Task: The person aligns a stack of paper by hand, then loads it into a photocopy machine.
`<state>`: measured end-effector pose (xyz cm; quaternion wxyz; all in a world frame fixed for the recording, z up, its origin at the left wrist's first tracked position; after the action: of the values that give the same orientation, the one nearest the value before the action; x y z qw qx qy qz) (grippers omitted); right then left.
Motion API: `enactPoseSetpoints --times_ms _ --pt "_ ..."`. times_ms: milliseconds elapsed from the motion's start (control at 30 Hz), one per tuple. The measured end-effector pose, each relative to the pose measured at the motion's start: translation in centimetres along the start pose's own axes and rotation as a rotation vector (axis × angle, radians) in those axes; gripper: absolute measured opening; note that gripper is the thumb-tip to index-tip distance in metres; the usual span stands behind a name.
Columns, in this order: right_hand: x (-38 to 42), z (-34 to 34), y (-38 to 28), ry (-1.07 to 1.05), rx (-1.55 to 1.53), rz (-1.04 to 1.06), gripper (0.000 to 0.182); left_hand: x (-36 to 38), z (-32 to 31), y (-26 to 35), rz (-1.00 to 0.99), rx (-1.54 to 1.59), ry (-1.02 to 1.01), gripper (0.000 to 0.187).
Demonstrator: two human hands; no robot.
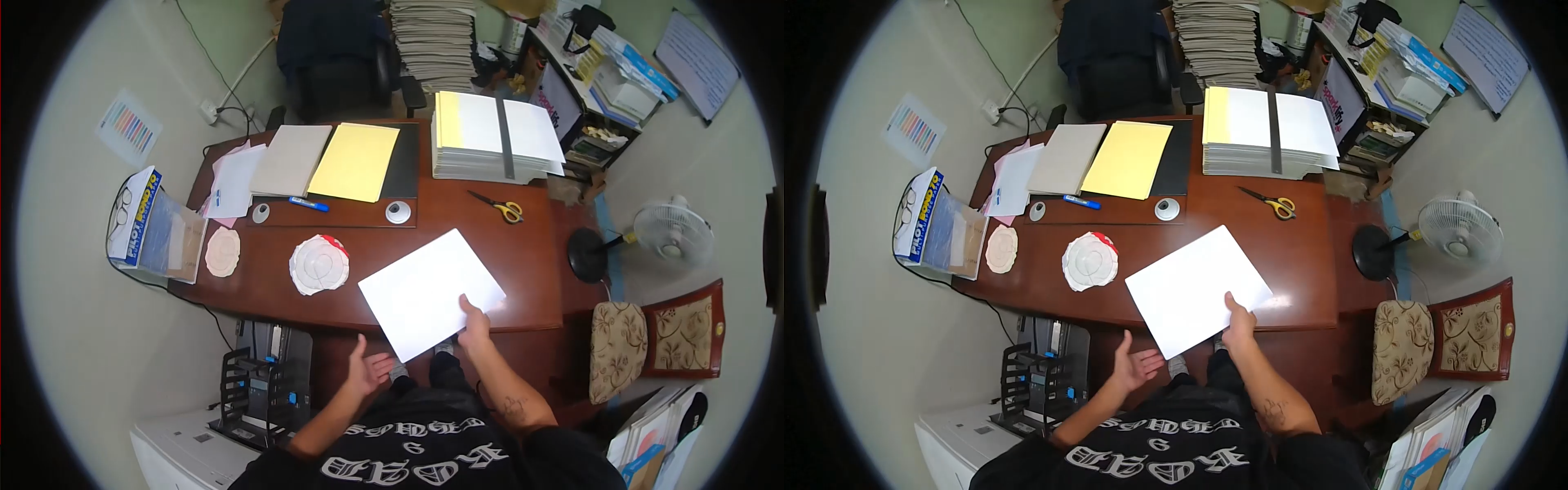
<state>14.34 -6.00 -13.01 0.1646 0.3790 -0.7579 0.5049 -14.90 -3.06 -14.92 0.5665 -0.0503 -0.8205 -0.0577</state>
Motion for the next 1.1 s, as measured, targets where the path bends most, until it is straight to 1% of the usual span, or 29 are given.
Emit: enactPoseSetpoints --times_ms 67,100,133,200,233,300,333,367,400,500,600,633,733,800,833,867,933,967,1067,1100 --pt "3.7 1.1 0.0 0.106 0.073 -0.062 0.038 -0.3 -3.4 1.4 -0.201 -0.05 -0.179 0.118" --pt "4.2 2.0 0.5 0.13 0.058 -0.008 0.036 0.8 -6.0 2.5 -0.241 0.157 -0.41 0.098" --pt "5.3 2.5 0.3 0.136 0.131 0.001 0.039 0.4 -6.6 3.2 -0.281 0.087 -0.378 0.087" --pt "7.5 2.7 0.1 0.029 0.217 0.003 0.042 0.0 -6.9 4.4 -0.359 -0.049 -0.296 0.068" --pt "8.0 2.2 -0.4 -0.044 0.153 -0.023 0.044 0.0 -5.5 4.3 -0.267 -0.008 -0.173 0.047" --pt "8.8 2.4 -3.4 -0.181 0.018 -0.072 0.05 1.5 -5.2 5.5 -0.319 -0.105 -0.146 0.045" --pt "9.7 0.1 -5.8 -0.31 -0.107 -0.156 0.056 2.0 -4.8 5.9 -0.341 -0.153 -0.132 0.043" --pt "8.3 1.5 -6.7 -0.346 -0.026 -0.239 0.059 2.6 -4.4 6.4 -0.327 -0.151 -0.144 0.042" --pt "6.9 2.4 -6.9 -0.383 0.054 -0.321 0.063 2.8 -4.1 7.1 -0.332 -0.225 -0.128 0.042" --pt "2.7 1.8 -5.8 -0.5 0.843 -0.477 0.056 3.3 -4.2 9.1 -0.355 -0.452 -0.086 0.043" --pt "1.5 -3.3 -6.1 -0.661 1.197 -0.038 0.053 5.1 -6.3 12.2 -0.66 -0.703 0.125 0.04" --pt "1.9 -4.5 -7.1 -0.63 1.097 0.013 0.045 6.6 -7.5 13.1 -0.742 -0.709 0.116 0.042" --pt "2.9 -6.6 -10.1 -0.614 1.099 0.248 0.041 10.0 -9.5 16.6 -1.054 -0.652 0.1 0.044" --pt "2.8 -7.6 -11.3 -0.621 0.862 0.452 0.042 12.4 -11.0 18.3 -1.173 -0.677 0.082 0.043" --pt "3.3 -8.0 -12.1 -0.618 0.737 0.548 0.043 13.3 -11.5 19.1 -1.224 -0.612 0.052 0.044" --pt "3.4 -8.2 -12.4 -0.615 0.701 0.575 0.045 14.2 -12.0 19.8 -1.277 -0.548 0.019 0.045" --pt "4.4 -9.2 -13.3 -0.604 0.629 0.632 0.049 12.2 -11.7 20.6 -1.222 -0.566 0.074 0.046" --pt "4.0 -8.6 -13.1 -0.546 0.626 0.694 0.045 11.3 -11.4 20.9 -1.192 -0.575 0.103 0.047" --pt "3.8 -8.3 -12.7 -0.573 0.721 0.716 0.034 9.8 -11.0 20.4 -1.216 -0.639 0.122 0.045" --pt "4.2 -8.3 -13.0 -0.546 0.674 0.735 0.031 9.6 -11.2 20.2 -1.179 -0.572 0.027 0.041"
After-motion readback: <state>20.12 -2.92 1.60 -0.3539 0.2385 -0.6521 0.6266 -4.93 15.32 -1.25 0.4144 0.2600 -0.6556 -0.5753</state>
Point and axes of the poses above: each hand's wrist, its own x-axis away from the middle knuckle, its own z-axis out of the back of the hand, y = z × x, the point moved 10 cm from there along -x, towards the middle knuckle, and after that the axes turned 9 degrees about z, right-handed, at the moved point
